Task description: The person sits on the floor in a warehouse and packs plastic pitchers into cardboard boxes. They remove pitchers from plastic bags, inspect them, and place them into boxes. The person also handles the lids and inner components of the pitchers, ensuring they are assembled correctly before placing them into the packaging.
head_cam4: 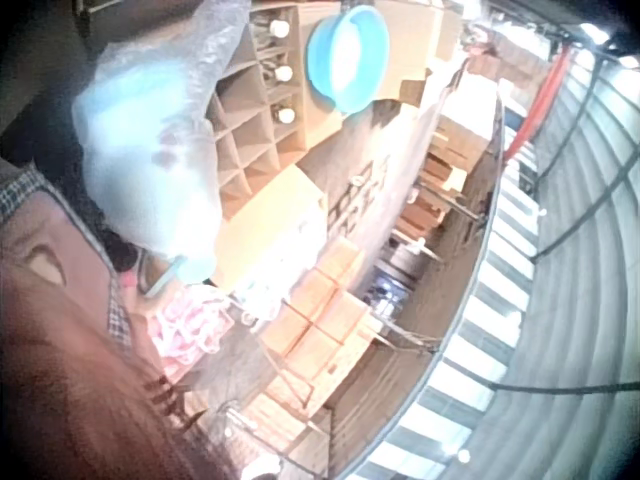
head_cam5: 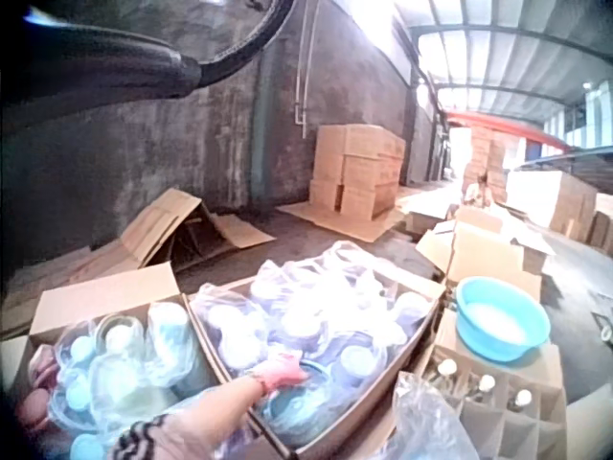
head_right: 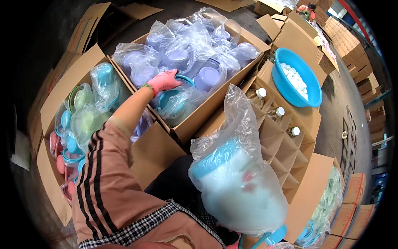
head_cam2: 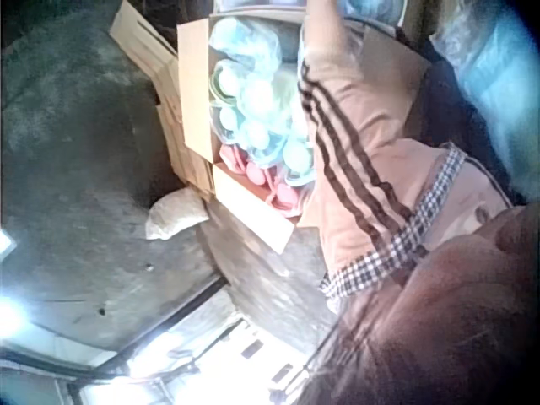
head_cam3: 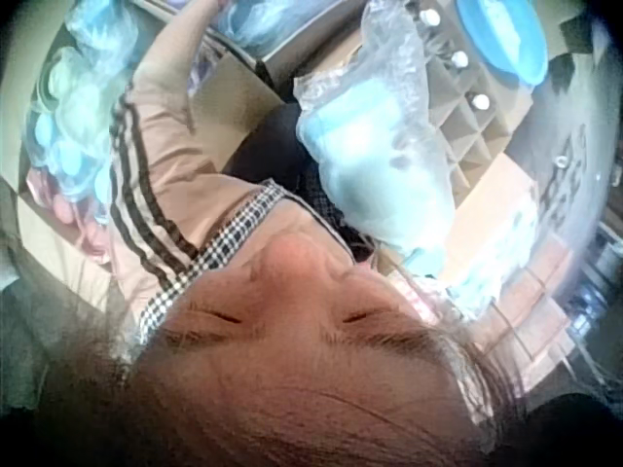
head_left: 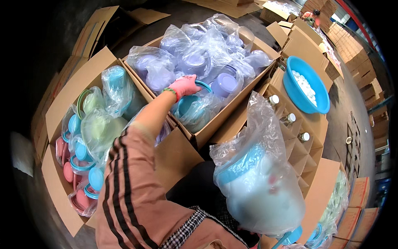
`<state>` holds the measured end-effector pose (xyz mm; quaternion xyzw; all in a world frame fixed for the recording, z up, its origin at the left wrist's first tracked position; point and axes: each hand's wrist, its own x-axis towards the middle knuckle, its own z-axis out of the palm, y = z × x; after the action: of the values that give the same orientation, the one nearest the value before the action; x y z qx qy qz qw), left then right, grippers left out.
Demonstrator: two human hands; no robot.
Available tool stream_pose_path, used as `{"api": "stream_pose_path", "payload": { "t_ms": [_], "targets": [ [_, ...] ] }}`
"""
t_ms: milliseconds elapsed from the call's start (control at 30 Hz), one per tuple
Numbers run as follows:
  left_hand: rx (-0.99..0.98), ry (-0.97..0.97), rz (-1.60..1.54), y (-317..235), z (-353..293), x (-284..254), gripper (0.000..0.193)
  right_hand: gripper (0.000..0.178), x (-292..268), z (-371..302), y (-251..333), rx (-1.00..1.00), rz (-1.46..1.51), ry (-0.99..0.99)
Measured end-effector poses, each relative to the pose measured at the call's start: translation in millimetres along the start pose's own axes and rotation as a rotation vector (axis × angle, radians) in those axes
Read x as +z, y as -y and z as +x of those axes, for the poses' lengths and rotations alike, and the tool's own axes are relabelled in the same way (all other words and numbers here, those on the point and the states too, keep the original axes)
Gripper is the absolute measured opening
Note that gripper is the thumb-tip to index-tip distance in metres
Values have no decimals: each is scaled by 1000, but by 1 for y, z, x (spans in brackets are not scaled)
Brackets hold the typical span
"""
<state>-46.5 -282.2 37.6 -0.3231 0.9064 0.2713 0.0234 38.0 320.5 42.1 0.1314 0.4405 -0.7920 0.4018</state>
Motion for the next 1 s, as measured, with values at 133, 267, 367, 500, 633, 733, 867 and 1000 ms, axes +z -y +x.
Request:
{"api": "stream_pose_path", "payload": {
  "t_ms": [133,267,367,500,633,733,867,1000],
  "targets": [
    [195,-202,794,-19,-56,10,46,42,3,7,0,37,0,-17],
    [459,-369,565,-41,-30,14,47,42,5,15,0,53,-21,-9],
    [174,-53,465,-39,10,21,55,41,6,20,0,63,-28,18],
    [33,60,581,-47,12,12,66,41,5,22,2,70,-38,26],
    [242,363,433,-79,-40,5,66,41,4,24,1,76,-33,1],
    [535,393,195,-94,-121,-17,54,40,4,25,-1,89,-31,14],
    [275,-387,412,-63,-92,-26,71,40,4,24,-3,67,-43,29],
    [-226,-3,486,16,-64,-27,65,40,2,23,-3,59,-60,107]
  ]
}}
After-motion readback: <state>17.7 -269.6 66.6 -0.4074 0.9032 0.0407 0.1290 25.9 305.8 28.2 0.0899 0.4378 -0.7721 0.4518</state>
